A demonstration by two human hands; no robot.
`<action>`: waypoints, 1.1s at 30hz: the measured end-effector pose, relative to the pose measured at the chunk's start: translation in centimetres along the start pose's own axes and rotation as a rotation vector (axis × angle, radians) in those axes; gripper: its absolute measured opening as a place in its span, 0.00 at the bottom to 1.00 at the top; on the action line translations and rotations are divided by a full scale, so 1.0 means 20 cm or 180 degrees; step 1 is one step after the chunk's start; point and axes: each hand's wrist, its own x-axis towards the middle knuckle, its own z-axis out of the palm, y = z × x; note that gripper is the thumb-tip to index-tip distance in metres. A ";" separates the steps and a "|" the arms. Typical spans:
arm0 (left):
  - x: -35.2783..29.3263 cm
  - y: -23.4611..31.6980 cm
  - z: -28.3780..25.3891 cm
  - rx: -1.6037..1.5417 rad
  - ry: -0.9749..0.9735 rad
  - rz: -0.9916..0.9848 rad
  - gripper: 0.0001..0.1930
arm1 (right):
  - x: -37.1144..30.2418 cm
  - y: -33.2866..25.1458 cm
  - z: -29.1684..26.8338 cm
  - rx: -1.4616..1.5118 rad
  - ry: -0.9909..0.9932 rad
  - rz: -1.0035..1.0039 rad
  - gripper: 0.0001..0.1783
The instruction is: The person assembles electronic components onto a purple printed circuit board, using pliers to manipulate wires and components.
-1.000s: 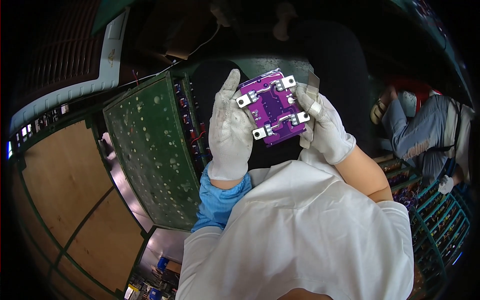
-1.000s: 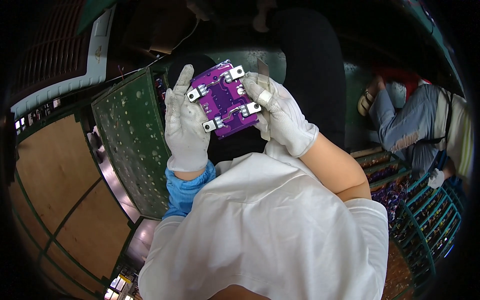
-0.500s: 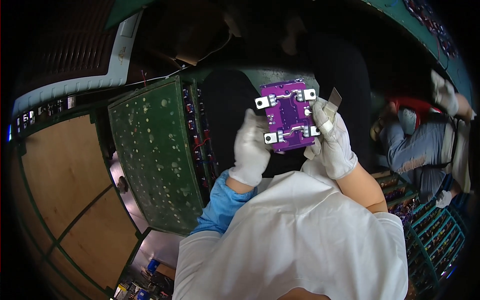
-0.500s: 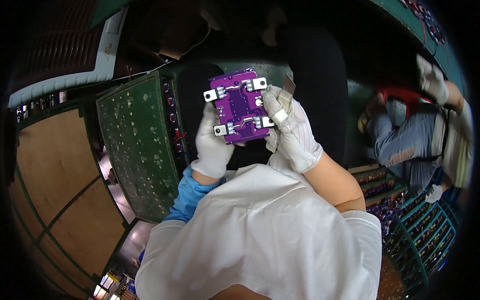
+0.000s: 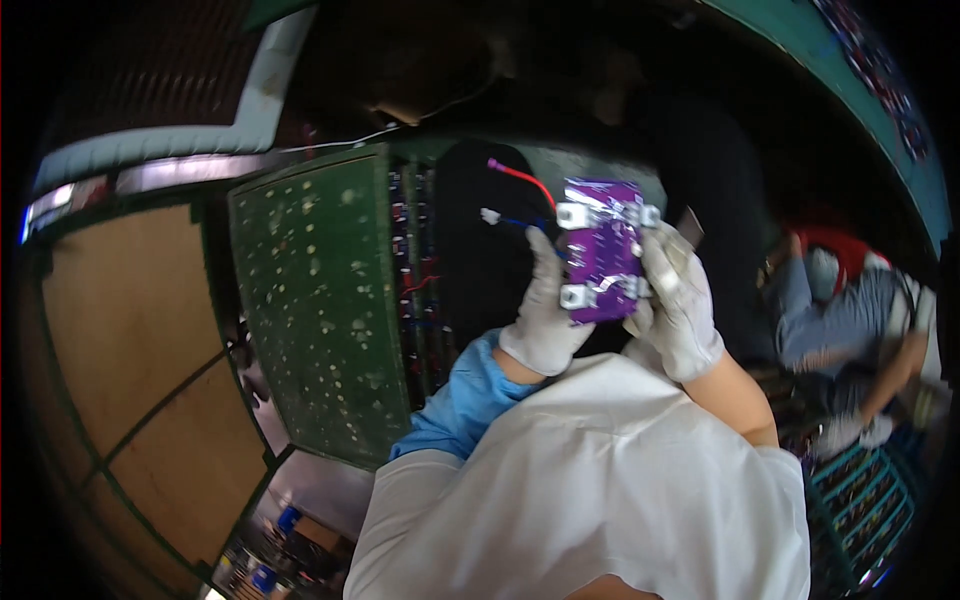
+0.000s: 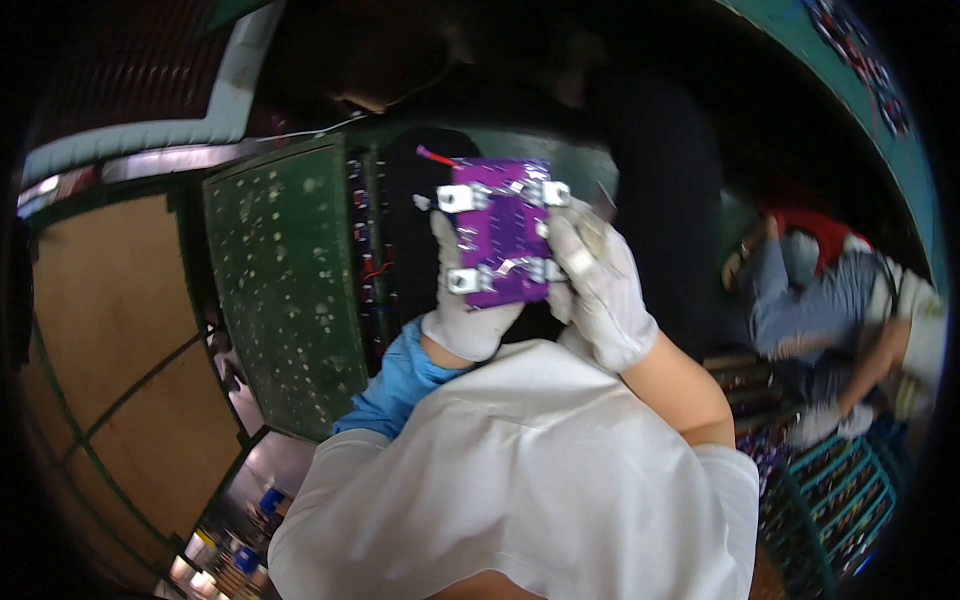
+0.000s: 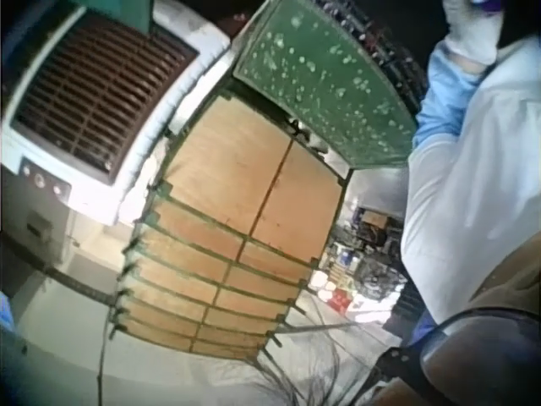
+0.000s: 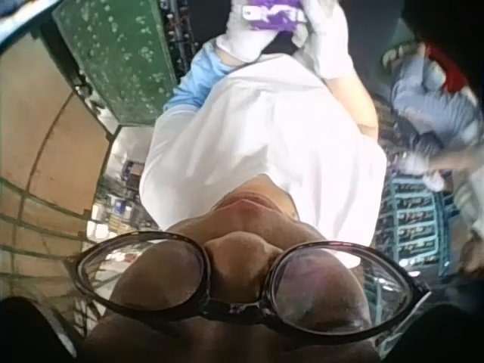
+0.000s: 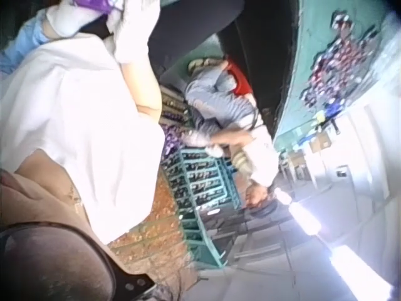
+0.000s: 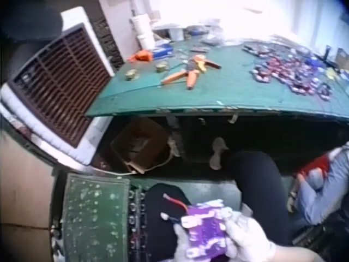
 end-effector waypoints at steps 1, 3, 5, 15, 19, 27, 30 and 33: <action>0.00 0.00 -0.03 0.0118 0.0188 0.0074 0.36 | 0.00 0.00 0.01 0.0010 0.0026 0.0083 0.19; 0.01 0.03 -0.07 0.0512 0.0278 0.0385 0.31 | 0.02 0.08 -0.05 -0.0445 0.0017 0.0012 0.27; -0.02 0.06 -0.18 0.0975 0.0725 0.1099 0.31 | 0.05 0.10 0.02 -0.0631 0.0212 -0.0250 0.29; -0.30 0.97 -0.92 0.3647 0.4402 0.2963 0.15 | 0.32 0.13 0.04 -0.0834 0.0292 -0.0125 0.26; -0.42 1.07 -1.62 0.5065 0.5237 0.2769 0.24 | 0.48 0.18 0.06 -0.1082 0.0209 0.0053 0.26; -0.49 1.66 -1.74 0.6137 0.5464 0.3137 0.30 | 0.71 0.15 0.14 -0.1528 0.0469 0.0342 0.21; -0.56 2.06 -1.87 0.6382 0.5745 0.2285 0.33 | 0.79 0.18 0.07 -0.1543 0.0656 0.0384 0.18; -0.43 2.30 -1.97 0.5738 0.6364 0.1595 0.35 | 0.85 0.19 0.06 -0.1666 0.0766 0.0459 0.17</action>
